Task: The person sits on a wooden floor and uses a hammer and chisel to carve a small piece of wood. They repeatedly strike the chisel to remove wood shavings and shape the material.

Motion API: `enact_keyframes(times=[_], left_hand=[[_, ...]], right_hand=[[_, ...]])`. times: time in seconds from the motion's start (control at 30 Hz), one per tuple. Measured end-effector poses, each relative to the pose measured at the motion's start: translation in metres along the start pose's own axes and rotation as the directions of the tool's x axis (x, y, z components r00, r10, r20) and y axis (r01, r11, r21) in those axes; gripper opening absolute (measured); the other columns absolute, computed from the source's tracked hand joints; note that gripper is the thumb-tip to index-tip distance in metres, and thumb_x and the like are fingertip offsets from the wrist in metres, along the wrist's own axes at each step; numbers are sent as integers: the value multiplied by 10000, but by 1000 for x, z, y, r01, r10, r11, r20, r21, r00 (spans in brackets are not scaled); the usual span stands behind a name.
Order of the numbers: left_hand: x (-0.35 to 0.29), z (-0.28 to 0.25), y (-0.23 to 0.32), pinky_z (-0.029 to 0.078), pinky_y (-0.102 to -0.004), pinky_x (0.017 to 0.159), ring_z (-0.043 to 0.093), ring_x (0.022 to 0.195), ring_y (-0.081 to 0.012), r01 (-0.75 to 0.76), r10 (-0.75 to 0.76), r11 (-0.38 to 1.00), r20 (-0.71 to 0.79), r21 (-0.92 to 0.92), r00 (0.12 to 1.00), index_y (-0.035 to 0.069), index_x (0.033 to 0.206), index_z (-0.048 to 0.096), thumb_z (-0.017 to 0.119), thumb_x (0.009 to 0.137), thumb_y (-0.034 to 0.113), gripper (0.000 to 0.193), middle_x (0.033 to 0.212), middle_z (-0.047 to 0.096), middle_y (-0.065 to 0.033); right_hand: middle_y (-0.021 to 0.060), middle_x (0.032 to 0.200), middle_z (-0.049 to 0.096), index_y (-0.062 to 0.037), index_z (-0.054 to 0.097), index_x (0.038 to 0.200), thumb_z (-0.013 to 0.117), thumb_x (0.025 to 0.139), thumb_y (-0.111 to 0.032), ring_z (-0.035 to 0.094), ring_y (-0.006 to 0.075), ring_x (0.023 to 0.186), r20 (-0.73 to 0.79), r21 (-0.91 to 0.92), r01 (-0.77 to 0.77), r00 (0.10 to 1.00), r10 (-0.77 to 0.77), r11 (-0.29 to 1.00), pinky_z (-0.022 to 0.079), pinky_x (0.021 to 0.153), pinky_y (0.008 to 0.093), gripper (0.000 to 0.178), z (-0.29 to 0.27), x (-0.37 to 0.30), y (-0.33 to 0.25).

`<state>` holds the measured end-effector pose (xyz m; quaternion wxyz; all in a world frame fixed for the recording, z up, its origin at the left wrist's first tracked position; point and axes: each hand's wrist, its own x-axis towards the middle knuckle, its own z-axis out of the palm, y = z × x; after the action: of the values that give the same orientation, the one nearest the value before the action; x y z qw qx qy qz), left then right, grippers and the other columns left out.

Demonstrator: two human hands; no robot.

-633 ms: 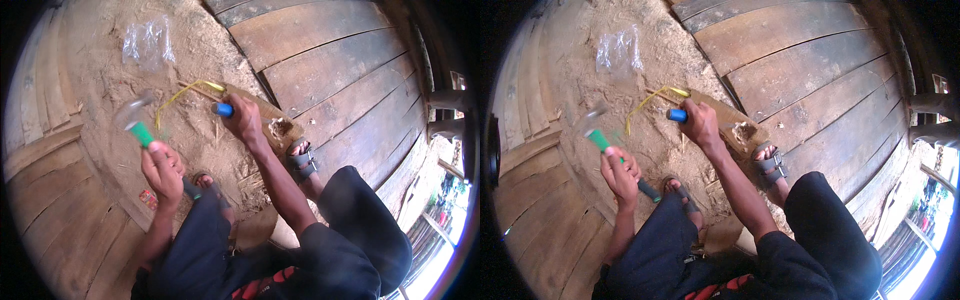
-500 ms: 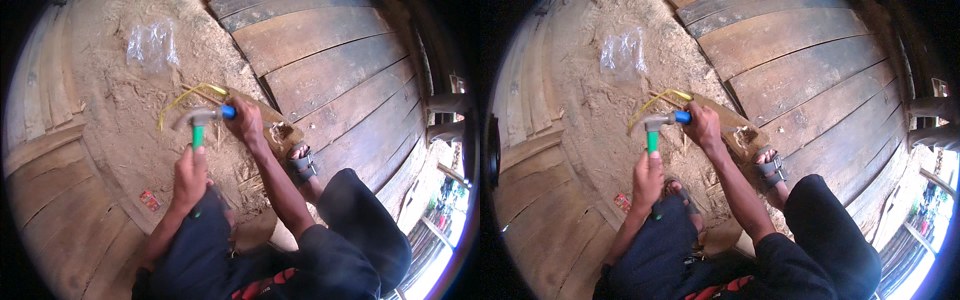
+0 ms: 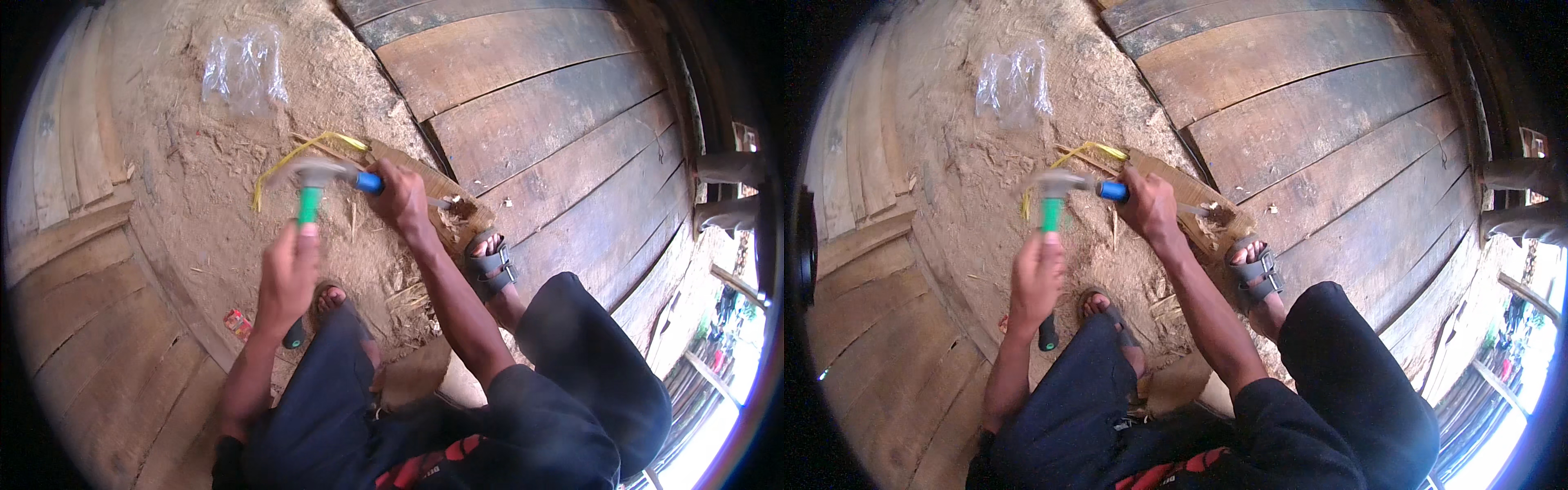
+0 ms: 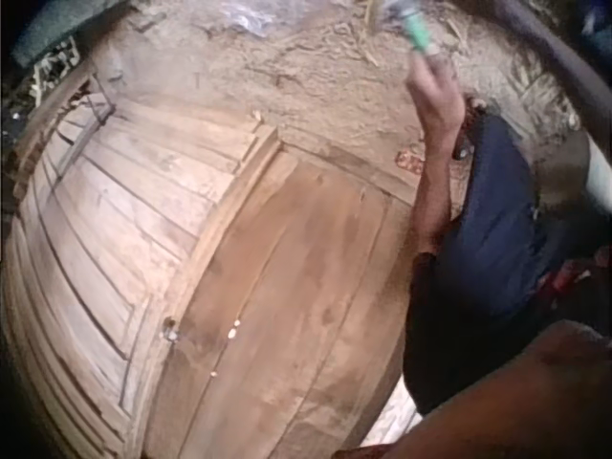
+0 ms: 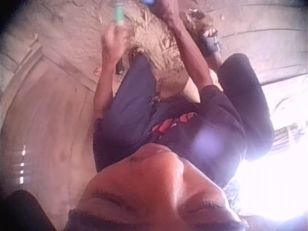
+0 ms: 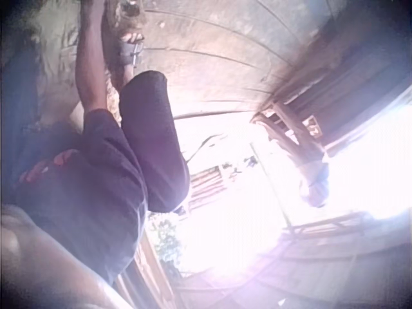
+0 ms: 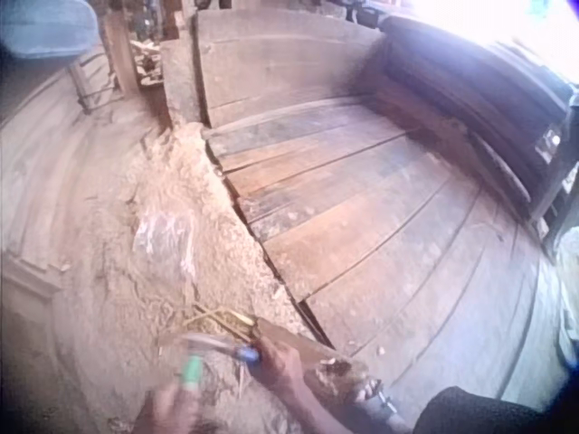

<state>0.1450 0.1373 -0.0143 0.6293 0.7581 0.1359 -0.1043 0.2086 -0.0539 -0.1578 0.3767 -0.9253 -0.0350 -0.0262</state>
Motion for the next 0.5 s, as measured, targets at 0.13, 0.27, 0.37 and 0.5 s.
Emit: enact_keyframes(times=[0.13,0.27,0.37,0.5], left_hand=[[-1,-3,-34,330,-264,415,408,465,-80,37,-42,992,42,120,998,84,855,431,412,1062,366,350,601,406,20],[-3,-1,-9,295,-192,377,338,448,-19,137,-136,989,20,-56,991,109,900,423,404,1065,385,322,617,363,61],[-1,-17,14,274,-185,378,327,453,-8,155,-185,968,-138,-199,973,108,915,427,395,1064,405,334,620,359,55],[6,-35,27,251,-179,380,305,449,-8,208,-225,964,-93,-165,970,106,913,431,386,1064,425,356,618,357,46]], right_hand=[[117,727,673,-106,655,897,759,712,-98,661,303,671,1,10,6,1000,-6,1000,538,601,416,212,-8,-1,-14],[86,738,672,-99,651,891,747,684,-69,642,289,666,-22,92,86,996,-84,992,527,603,391,230,-18,0,-10],[72,713,655,-96,645,878,745,688,-57,616,264,632,-91,146,142,987,-129,979,513,585,371,218,-28,-2,-21],[64,687,634,-91,652,868,748,722,-54,584,233,598,-120,165,184,979,-165,969,487,554,357,179,-27,-7,-17]])
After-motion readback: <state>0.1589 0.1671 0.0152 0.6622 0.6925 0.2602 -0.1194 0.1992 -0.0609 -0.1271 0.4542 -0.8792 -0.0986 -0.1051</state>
